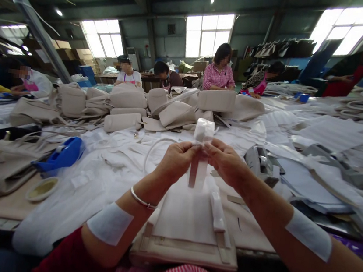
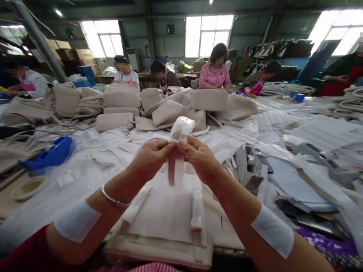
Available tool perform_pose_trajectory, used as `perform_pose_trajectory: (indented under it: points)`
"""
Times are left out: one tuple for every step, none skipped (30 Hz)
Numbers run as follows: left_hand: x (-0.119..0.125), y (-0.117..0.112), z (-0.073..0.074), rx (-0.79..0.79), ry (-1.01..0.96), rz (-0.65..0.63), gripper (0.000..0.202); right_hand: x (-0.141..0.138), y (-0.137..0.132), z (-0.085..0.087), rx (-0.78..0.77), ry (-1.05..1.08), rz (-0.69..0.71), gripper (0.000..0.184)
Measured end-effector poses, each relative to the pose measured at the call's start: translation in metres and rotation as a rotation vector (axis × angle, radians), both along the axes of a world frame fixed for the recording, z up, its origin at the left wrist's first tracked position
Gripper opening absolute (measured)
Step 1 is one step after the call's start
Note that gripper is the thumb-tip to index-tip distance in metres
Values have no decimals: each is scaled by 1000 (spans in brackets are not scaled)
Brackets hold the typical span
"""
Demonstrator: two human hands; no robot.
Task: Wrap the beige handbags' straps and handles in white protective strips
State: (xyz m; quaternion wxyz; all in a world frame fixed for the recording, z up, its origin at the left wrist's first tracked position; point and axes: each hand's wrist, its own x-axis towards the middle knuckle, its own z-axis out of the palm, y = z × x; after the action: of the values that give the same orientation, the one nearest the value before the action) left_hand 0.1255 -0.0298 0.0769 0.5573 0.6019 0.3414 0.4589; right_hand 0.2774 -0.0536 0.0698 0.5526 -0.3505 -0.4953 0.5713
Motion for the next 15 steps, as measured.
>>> perform_pose_trajectory:
  points:
    - [-1, 1, 1, 21, -13, 38, 21, 0, -2, -4, -22, -3, 51, 40]
    - [-2, 3, 3, 33, -24, 71, 21, -1, -5, -9, -50, -34, 104, 43]
    - [-3, 4, 5, 31, -34, 92, 22, -3, -7, -14, -80, -82, 150, 45]
    - [-3, 6, 7, 23, -41, 107, 23, -5, -11, -18, -106, -133, 180, 45]
    - [-3, 7, 8, 14, -45, 116, 24, -9, -14, -21, -130, -169, 195, 45]
    - [-2, 9, 9, 6, -56, 124, 25, -12, -16, -24, -152, -180, 197, 44]
    - [-1, 10, 9, 3, -76, 133, 25, -15, -18, -24, -176, -166, 191, 43]
    - [0, 11, 9, 3, -101, 144, 25, -18, -20, -24, -200, -136, 181, 42]
    - [2, 11, 8, 4, -124, 157, 25, -20, -20, -22, -219, -103, 175, 42]
    - [3, 11, 7, 7, -139, 175, 24, -21, -20, -20, -231, -73, 180, 42]
    - [5, 11, 5, 2, -142, 187, 23, -21, -19, -17, -234, -47, 192, 43]
    - [7, 9, 3, -18, -133, 187, 23, -21, -18, -15, -226, -25, 201, 44]
    - [8, 7, 1, -51, -125, 174, 24, -21, -16, -12, -213, -7, 203, 44]
    - [9, 5, 0, -90, -124, 151, 25, -20, -14, -10, -200, 8, 193, 45]
    - [10, 2, -1, -127, -132, 123, 26, -19, -13, -9, -194, 18, 181, 46]
